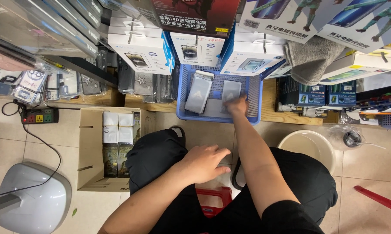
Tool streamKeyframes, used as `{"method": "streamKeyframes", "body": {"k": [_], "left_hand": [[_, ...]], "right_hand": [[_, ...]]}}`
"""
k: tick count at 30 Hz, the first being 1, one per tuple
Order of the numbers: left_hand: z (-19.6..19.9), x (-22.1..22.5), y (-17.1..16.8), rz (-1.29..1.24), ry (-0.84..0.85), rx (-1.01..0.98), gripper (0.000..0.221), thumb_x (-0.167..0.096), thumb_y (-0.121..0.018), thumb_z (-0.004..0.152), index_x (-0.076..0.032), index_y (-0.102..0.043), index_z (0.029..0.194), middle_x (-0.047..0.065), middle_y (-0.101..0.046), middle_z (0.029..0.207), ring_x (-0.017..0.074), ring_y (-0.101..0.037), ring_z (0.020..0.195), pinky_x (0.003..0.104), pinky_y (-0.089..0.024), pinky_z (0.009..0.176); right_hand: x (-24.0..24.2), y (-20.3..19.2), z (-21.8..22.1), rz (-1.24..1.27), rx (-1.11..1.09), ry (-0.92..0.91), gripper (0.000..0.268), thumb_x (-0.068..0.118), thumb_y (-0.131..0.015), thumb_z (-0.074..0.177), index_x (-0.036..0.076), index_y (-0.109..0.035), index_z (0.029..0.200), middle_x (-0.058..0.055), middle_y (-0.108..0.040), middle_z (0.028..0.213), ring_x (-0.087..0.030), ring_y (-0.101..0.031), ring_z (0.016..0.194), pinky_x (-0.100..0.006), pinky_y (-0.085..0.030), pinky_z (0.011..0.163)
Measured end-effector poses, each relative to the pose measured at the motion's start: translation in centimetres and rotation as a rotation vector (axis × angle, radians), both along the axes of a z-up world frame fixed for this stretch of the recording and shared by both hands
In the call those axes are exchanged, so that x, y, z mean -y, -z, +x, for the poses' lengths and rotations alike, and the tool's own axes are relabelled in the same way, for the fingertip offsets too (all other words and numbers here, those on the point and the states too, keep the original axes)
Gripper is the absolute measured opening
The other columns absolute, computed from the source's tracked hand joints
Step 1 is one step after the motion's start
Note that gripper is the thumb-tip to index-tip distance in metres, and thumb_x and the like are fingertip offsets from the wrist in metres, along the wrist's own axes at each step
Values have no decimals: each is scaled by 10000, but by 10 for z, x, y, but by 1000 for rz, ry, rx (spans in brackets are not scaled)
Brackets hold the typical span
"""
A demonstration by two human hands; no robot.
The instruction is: The person is removing screen protectors from their protective paper sleeves, inspecting them, and organizing them into a blue plastic basket.
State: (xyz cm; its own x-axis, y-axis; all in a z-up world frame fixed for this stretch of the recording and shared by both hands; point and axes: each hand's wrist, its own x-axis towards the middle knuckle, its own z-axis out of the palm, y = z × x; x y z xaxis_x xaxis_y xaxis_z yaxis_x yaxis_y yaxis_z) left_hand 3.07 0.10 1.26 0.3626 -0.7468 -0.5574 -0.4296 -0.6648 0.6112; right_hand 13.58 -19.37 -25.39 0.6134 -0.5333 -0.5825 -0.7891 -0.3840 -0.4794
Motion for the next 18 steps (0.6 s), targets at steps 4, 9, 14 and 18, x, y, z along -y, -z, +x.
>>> {"method": "streamKeyframes", "body": {"k": [4, 9, 14, 18], "left_hand": [[0, 0, 0, 7, -3, 10, 490, -398, -488, 977, -71, -497, 1342, 221, -633, 1089, 394, -658, 1021, 482, -534, 832], [3, 1, 2, -2, -3, 3, 492, -393, -491, 976, -59, -491, 1337, 234, -634, 1087, 407, -661, 1012, 498, -538, 827], [4, 4, 0, 2, -5, -8, 474, -371, -501, 977, -71, -498, 1345, 221, -637, 1099, 385, -663, 1028, 480, -545, 832], [1, 1, 2, 4, -19, -9, 479, -378, -495, 980, -71, -496, 1348, 229, -634, 1104, 386, -662, 1033, 487, -548, 833]], "right_hand": [[6, 15, 4, -19, -62, -19, 1070, 272, -858, 729, -91, -172, 1464, -264, -550, 1331, -370, -529, 1284, -455, -472, 1042], [2, 3, 6, -101, -88, -30, 1068, 270, -850, 715, -90, -176, 1462, -234, -593, 1298, -355, -548, 1267, -455, -476, 1044], [1, -4, 2, -135, -84, -8, 891, 278, -848, 688, -39, -386, 1380, -231, -595, 1263, -374, -592, 1198, -459, -532, 966], [-5, -17, -3, -140, -79, 4, 981, 408, -872, 652, 32, -317, 1369, -257, -457, 1329, -441, -538, 1228, -509, -525, 967]]}}
